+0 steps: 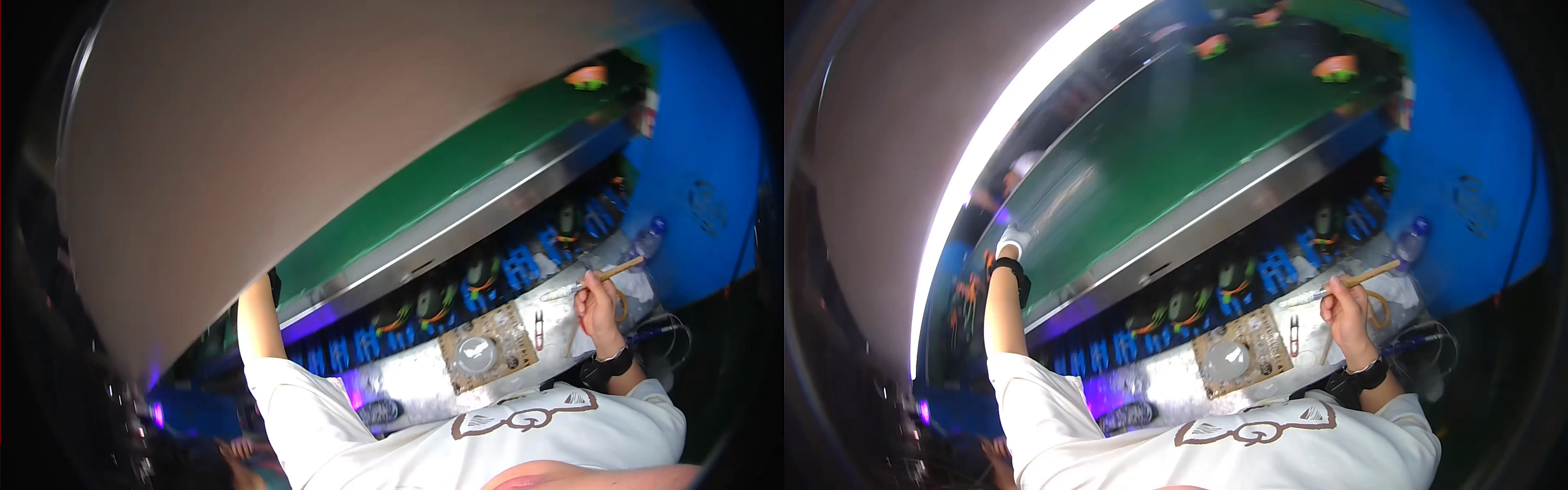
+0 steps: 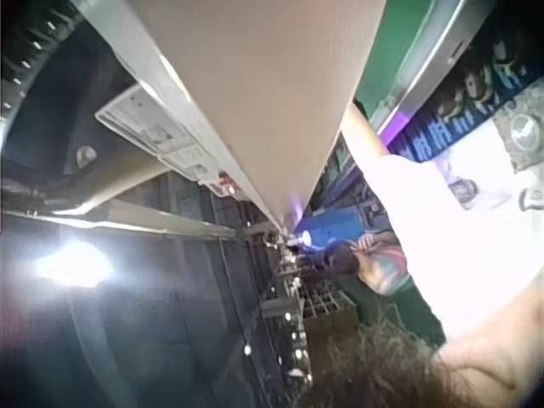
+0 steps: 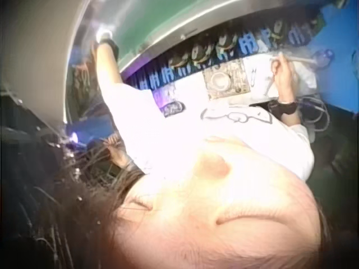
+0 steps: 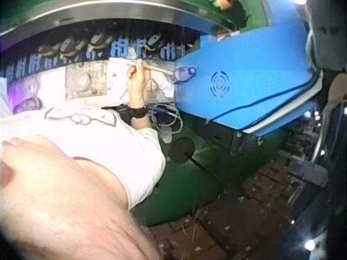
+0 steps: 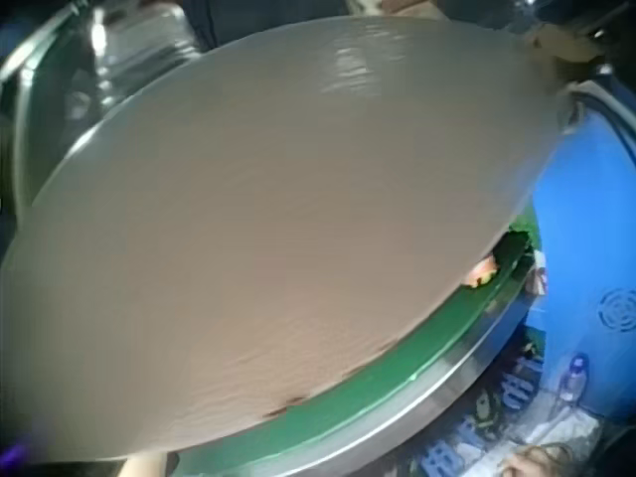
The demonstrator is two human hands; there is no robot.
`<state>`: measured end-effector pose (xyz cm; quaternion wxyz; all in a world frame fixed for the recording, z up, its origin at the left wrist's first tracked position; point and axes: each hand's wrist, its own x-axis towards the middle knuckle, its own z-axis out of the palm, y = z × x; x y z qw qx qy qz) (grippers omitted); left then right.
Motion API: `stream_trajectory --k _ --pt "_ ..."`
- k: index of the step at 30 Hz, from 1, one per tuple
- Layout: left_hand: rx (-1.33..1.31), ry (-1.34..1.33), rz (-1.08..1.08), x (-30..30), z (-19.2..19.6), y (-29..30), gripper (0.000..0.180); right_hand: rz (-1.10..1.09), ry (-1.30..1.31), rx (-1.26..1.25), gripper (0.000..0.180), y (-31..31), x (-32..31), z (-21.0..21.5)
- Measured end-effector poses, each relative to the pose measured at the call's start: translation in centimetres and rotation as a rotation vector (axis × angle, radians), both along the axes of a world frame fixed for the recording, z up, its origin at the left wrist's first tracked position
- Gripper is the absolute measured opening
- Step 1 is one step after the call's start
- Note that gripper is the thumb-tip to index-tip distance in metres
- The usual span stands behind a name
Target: Applying glue or adhesive to the outsoles of athletic shoes with a brush and placing them on a production line conveyor.
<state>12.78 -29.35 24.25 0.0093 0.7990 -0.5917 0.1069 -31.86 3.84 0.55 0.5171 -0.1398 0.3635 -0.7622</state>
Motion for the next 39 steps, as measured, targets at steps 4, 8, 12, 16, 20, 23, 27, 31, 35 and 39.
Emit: stream_trajectory --k 4,8,12,16,20,23,27,31,35,39 --pt "-0.048 -0.186 0.241 10.6 -1.1 8.8 0.073 0.134 0.043 -0.036 0.018 -1.7 4.5 0.9" --pt "-0.065 0.003 0.174 15.4 -2.6 13.8 0.049 0.2 0.053 -0.033 0.017 -1.3 8.5 1.5" --pt "-0.275 -0.059 -0.045 15.6 -4.3 16.5 0.037 0.234 0.045 -0.034 0.016 -0.9 11.9 2.1" --pt "-0.46 -0.02 -0.061 15.2 -5.7 21.9 0.038 0.254 0.075 -0.046 0.016 -0.6 14.5 2.5" --pt "-0.937 0.487 -0.261 14.3 -8.7 26.9 0.08 0.285 0.094 -0.052 0.017 -0.3 16.0 2.8" --pt "-0.817 0.706 -0.069 14.3 -10.7 25.7 0.096 0.273 0.096 -0.055 0.017 0.1 16.2 2.9" --pt "-0.896 0.89 0.013 15.9 -10.7 20.2 0.094 0.222 0.108 -0.033 0.017 0.9 16.1 3.1" --pt "-1.236 0.881 -0.12 16.5 -7.3 16.3 0.08 0.208 0.128 -0.02 0.017 2.2 15.9 3.0" --pt "-1.48 0.863 -0.587 14.3 -2.7 17.8 0.056 0.205 0.223 0.023 0.015 2.5 15.2 1.2" --pt "-0.727 1.79 -0.826 13.1 -1.6 27.2 0.059 0.221 0.408 0.121 0.012 2.3 14.9 -2.6"
